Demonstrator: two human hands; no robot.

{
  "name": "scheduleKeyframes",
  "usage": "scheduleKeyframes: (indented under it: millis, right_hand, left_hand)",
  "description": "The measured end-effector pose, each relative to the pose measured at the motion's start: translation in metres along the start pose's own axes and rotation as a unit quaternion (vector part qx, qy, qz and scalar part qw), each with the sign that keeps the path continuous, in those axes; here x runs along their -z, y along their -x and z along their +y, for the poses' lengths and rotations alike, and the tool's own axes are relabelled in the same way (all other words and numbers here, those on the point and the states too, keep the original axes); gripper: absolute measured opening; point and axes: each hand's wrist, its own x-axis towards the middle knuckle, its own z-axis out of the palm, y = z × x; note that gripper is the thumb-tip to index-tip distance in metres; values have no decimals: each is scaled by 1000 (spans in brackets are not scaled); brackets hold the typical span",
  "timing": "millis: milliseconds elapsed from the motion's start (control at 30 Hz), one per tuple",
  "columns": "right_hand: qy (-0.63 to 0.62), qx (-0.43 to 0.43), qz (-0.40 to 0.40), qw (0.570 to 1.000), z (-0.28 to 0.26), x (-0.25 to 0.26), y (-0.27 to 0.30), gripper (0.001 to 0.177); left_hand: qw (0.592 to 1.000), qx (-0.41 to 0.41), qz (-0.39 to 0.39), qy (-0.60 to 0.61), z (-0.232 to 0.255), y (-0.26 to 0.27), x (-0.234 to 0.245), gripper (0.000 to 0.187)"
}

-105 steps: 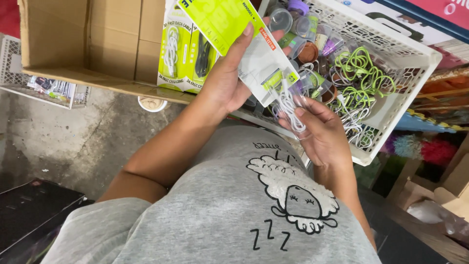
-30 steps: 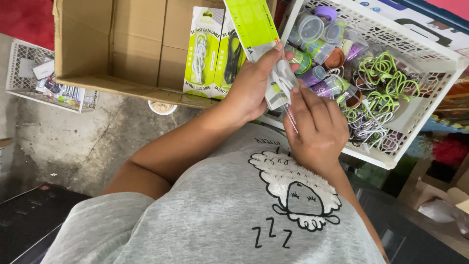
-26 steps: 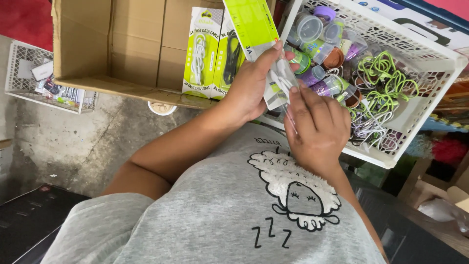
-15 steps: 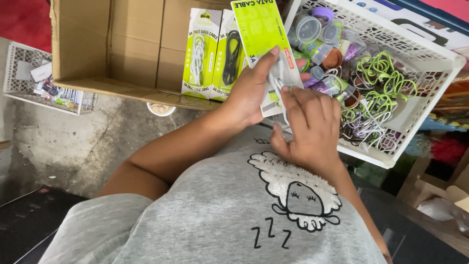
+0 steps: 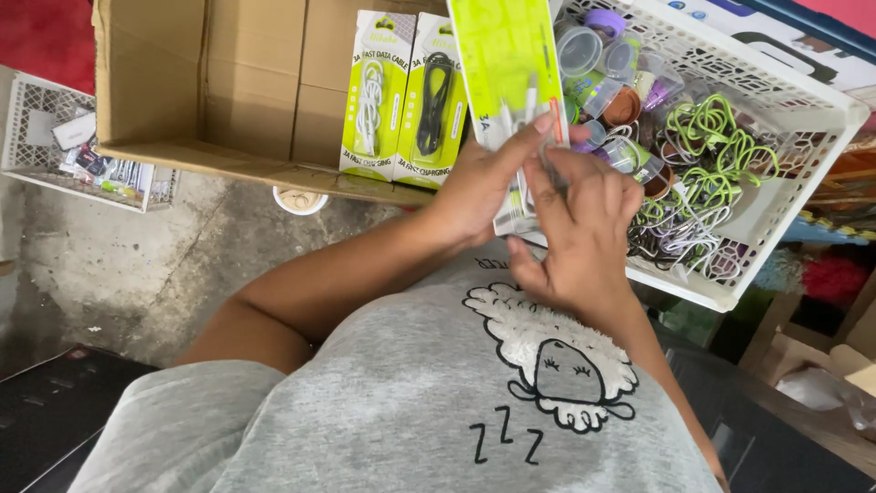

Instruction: Sorting and inserting USB charging cables into retail plastic packaging.

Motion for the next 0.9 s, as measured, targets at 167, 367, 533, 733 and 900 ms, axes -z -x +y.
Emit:
scheduleKeyframes:
  millis: [167, 367, 533, 733, 900]
  right_hand:
    - [-4, -24, 32, 999, 9, -8, -2, 60]
    - [-514, -210, 211, 805, 28, -32, 20, 51]
    - [-795, -362, 133, 469, 34, -41, 28, 36]
    - [-708, -383, 110, 583, 57, -25, 49, 35]
    - [-674, -388, 25, 628, 81, -33, 69, 36]
  left_hand:
    - [997, 23, 41, 60, -33, -7, 15, 49]
    - [997, -50, 16, 53, -10, -8, -5, 64]
    - [992, -43, 29, -111, -40, -13, 26, 46]
    - [997, -45, 25, 51, 58, -4, 60, 40]
    - [982, 128, -133, 33, 98, 13, 79, 43]
